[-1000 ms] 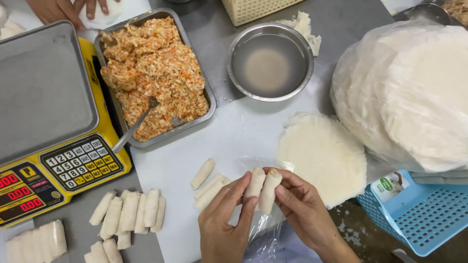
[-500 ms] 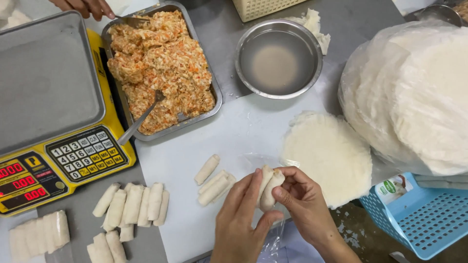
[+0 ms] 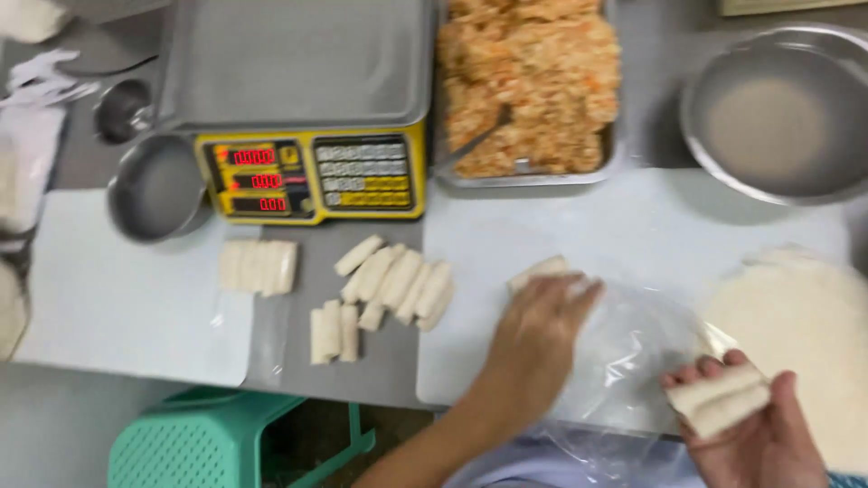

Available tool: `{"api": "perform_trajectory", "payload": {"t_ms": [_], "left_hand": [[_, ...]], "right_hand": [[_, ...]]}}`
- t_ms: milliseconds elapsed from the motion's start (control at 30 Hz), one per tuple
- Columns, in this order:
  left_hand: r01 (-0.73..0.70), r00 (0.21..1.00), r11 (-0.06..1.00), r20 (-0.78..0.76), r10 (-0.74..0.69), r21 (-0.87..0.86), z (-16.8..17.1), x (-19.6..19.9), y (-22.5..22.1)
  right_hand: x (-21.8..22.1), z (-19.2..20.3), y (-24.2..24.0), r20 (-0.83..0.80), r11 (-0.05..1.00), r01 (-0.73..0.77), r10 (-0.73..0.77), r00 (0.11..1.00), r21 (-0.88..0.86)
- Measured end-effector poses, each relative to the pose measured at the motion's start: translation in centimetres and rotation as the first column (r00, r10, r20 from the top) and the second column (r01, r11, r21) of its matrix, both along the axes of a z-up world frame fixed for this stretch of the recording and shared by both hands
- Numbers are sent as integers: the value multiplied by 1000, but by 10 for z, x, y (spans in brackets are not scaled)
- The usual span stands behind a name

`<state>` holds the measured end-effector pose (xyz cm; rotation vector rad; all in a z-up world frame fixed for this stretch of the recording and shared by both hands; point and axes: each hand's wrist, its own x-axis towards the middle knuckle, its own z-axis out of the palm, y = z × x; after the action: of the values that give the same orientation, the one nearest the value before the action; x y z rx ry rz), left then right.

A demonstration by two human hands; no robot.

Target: The person places several spring rolls into a plastic bag, sometimes using a scale to check the weight, and handles a stack of wrappers on a table.

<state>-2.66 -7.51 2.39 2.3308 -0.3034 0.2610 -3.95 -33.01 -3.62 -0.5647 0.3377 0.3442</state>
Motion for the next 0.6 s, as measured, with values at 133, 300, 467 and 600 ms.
{"api": "perform_trajectory", "payload": {"t_ms": [133, 300, 467, 600], "left_hand": [[-114, 965, 973, -211, 157, 201, -13, 23, 36], [-89, 970, 987, -214, 117, 134, -47, 42, 51], [-54, 929, 997, -370, 27, -61, -11, 53, 48], [-108, 904, 869, -412, -116, -483, 44, 29, 8]], "right_hand": [[-2, -12, -14, -131, 999, 4, -9, 991, -41], [4, 18, 4, -98, 981, -114, 130, 987, 158], [0, 54, 20, -197, 998, -21, 33, 980, 64], [7, 80, 35, -246, 986, -108, 75, 966, -125]]}}
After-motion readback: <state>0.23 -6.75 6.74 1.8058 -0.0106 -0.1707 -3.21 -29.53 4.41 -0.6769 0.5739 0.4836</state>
